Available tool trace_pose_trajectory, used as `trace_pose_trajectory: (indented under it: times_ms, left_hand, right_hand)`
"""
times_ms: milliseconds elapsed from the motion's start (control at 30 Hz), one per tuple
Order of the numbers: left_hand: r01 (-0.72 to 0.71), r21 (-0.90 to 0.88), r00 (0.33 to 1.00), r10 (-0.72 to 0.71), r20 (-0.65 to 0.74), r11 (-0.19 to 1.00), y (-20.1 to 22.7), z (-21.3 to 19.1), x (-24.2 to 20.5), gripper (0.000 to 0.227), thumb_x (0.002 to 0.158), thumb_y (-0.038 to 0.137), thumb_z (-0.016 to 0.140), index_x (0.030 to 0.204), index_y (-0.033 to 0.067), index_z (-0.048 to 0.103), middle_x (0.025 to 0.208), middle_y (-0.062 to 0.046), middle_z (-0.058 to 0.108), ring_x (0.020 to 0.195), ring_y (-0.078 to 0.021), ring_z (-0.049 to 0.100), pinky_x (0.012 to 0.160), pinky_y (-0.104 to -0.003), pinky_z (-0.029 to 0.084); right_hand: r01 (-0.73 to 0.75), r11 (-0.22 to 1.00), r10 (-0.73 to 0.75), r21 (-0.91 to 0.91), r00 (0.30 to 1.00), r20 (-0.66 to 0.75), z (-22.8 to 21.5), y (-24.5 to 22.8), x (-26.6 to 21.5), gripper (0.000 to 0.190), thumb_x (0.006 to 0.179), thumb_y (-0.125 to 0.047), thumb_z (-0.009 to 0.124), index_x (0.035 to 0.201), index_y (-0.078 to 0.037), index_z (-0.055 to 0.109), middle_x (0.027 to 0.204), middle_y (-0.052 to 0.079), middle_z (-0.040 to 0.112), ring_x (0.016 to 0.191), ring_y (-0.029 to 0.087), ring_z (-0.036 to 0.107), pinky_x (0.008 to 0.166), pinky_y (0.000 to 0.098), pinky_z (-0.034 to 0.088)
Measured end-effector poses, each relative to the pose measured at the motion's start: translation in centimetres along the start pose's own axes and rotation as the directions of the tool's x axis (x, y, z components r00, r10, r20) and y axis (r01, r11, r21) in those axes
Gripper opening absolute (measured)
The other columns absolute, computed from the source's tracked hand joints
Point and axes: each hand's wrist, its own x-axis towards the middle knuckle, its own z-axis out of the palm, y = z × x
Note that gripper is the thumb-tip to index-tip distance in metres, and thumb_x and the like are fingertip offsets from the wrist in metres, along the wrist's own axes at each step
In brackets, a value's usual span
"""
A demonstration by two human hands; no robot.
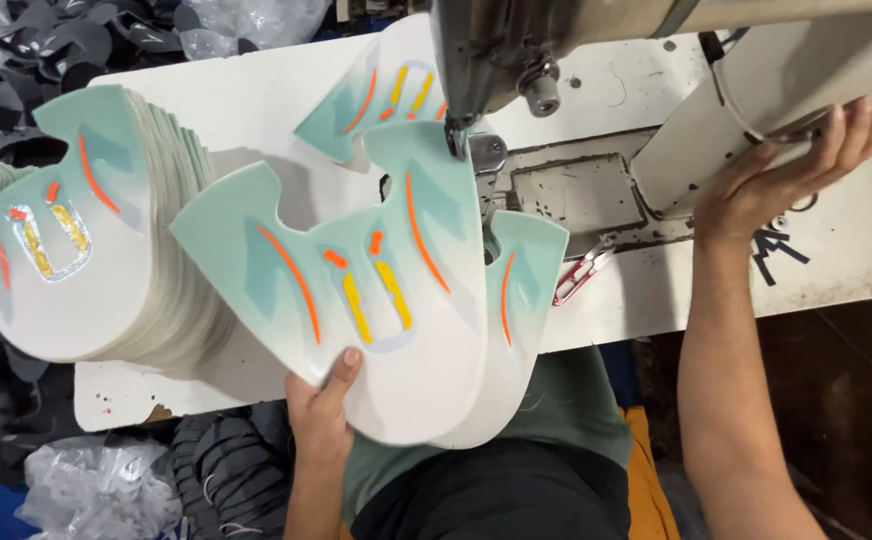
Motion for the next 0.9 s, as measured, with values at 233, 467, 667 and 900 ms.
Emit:
trace_pose_trajectory:
  times_ms: [233, 467, 667, 900]
  left_hand:
    - [-0.004, 0.016, 1.0, 0.005, -0.025, 1.0, 0.0, 0.4, -1.3, 0.056, 0.09, 0.007, 0.071, 0.139, -0.0105, 0.052, 0.134, -0.015, 0.063, 0.119, -0.0208, 0.06, 0.105, -0.035, 0.044]
    - [-0.072, 0.119, 0.997, 0.07, 0.02, 0.99, 0.3, 1.4, -1.9, 0.053, 0.093, 0.011, 0.07, 0.139, -0.0109, 0.054, 0.135, -0.015, 0.064, 0.12, -0.0201, 0.059, 0.107, -0.035, 0.044]
    - [-0.054, 0.196, 0.998, 0.058, -0.018, 0.979, 0.1, 1.9, -2.3, 0.051, 0.092, 0.012, 0.07, 0.135, -0.0091, 0.056, 0.131, -0.015, 0.066, 0.116, -0.0206, 0.06, 0.104, -0.034, 0.045]
    - [-0.019, 0.257, 0.996, 0.04, -0.075, 0.966, -1.1, 1.9, -2.9, 0.048, 0.091, 0.013, 0.071, 0.132, -0.0088, 0.06, 0.128, -0.015, 0.07, 0.114, -0.0201, 0.063, 0.101, -0.034, 0.046]
  right_hand:
    - [-0.081, 0.992, 0.065, 0.093, 0.984, 0.163, -2.7, -5.3, 3.8, 0.058, 0.104, 0.0, 0.056, 0.157, -0.008, 0.035, 0.157, 0.011, 0.033, 0.147, 0.031, 0.037, 0.125, 0.05, 0.033]
    - [-0.137, 0.909, -0.149, 0.393, 0.774, 0.615, 10.1, -14.0, -0.7, 0.037, 0.097, -0.006, 0.066, 0.133, -0.004, 0.061, 0.131, 0.018, 0.063, 0.121, 0.034, 0.062, 0.101, 0.0403, 0.05]
    - [-0.545, 0.675, -0.489, 0.497, 0.174, 0.855, 18.1, -16.4, -4.2, 0.052, 0.09, -0.033, 0.071, 0.133, -0.007, 0.063, 0.127, 0.014, 0.067, 0.116, 0.031, 0.066, 0.101, 0.0392, 0.046]
    - [-0.147, 0.94, -0.189, 0.308, 0.529, 0.827, 30.2, -12.2, -11.1, 0.053, 0.093, -0.044, 0.076, 0.128, -0.007, 0.065, 0.128, 0.015, 0.063, 0.118, 0.033, 0.055, 0.105, 0.0444, 0.041]
